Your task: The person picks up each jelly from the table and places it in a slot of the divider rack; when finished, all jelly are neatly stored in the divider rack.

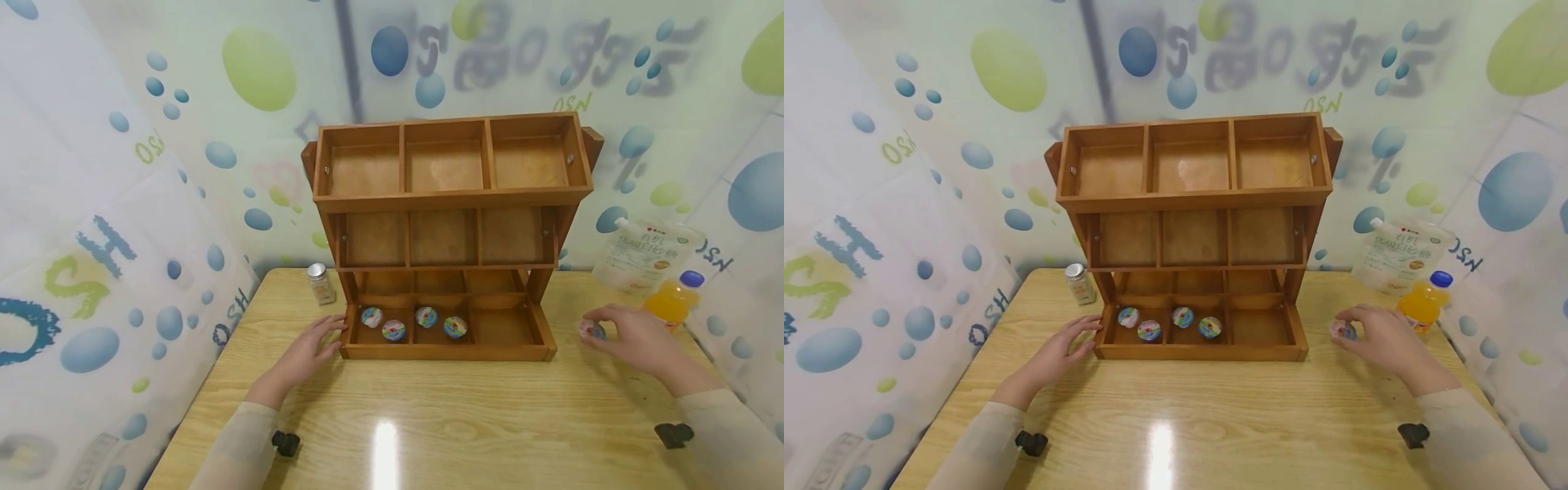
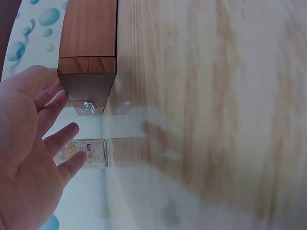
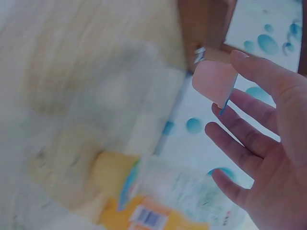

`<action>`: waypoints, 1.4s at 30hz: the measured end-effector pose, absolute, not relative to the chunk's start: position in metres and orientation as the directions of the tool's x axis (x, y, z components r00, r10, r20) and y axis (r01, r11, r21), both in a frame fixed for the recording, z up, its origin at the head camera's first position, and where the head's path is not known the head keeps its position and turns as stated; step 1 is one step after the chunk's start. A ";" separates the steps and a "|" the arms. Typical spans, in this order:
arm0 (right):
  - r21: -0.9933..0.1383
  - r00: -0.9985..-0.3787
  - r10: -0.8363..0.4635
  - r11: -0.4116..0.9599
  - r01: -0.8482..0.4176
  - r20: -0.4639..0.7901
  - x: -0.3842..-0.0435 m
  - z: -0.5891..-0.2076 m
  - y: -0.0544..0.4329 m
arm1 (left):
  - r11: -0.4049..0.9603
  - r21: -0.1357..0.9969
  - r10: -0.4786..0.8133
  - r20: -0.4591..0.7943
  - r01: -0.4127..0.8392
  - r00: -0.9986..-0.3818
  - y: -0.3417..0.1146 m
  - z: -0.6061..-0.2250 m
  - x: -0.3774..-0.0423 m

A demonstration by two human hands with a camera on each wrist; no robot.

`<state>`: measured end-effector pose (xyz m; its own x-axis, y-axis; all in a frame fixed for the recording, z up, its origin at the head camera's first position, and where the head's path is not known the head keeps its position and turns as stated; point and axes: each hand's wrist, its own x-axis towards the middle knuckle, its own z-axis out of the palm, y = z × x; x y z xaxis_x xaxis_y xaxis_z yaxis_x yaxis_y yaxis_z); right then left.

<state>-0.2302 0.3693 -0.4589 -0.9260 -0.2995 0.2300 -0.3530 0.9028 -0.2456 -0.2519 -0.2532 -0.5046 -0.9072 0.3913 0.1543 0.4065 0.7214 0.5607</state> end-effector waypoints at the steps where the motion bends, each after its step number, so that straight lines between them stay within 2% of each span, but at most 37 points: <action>1: -0.247 -0.929 -0.295 0.905 -0.347 0.223 -0.230 -0.456 0.366 | 0.721 0.563 0.391 0.152 0.404 -0.908 -0.253 -0.505 -0.252; 5: -0.244 -0.925 -0.306 0.902 -0.357 0.223 -0.231 -0.443 0.348 | 0.720 0.565 0.389 0.151 0.402 -0.909 -0.253 -0.504 -0.251; 15: -0.255 -0.880 -0.356 0.861 -0.439 0.314 -0.239 -0.431 0.306 | 0.710 0.590 0.374 0.146 0.384 -0.916 -0.253 -0.506 -0.251; 27: -0.320 -0.876 -0.386 0.824 -0.468 0.288 -0.259 -0.436 0.262 | 0.708 0.599 0.371 0.136 0.374 -0.919 -0.254 -0.505 -0.250; 33: -0.359 -0.885 -0.404 0.810 -0.463 0.230 -0.275 -0.446 0.244 | 0.718 0.593 0.365 0.124 0.364 -0.923 -0.254 -0.504 -0.249; 42: -0.408 -0.862 -0.465 0.761 -0.505 0.199 -0.294 -0.467 0.228 | 0.709 0.593 0.379 0.133 0.380 -0.916 -0.254 -0.504 -0.250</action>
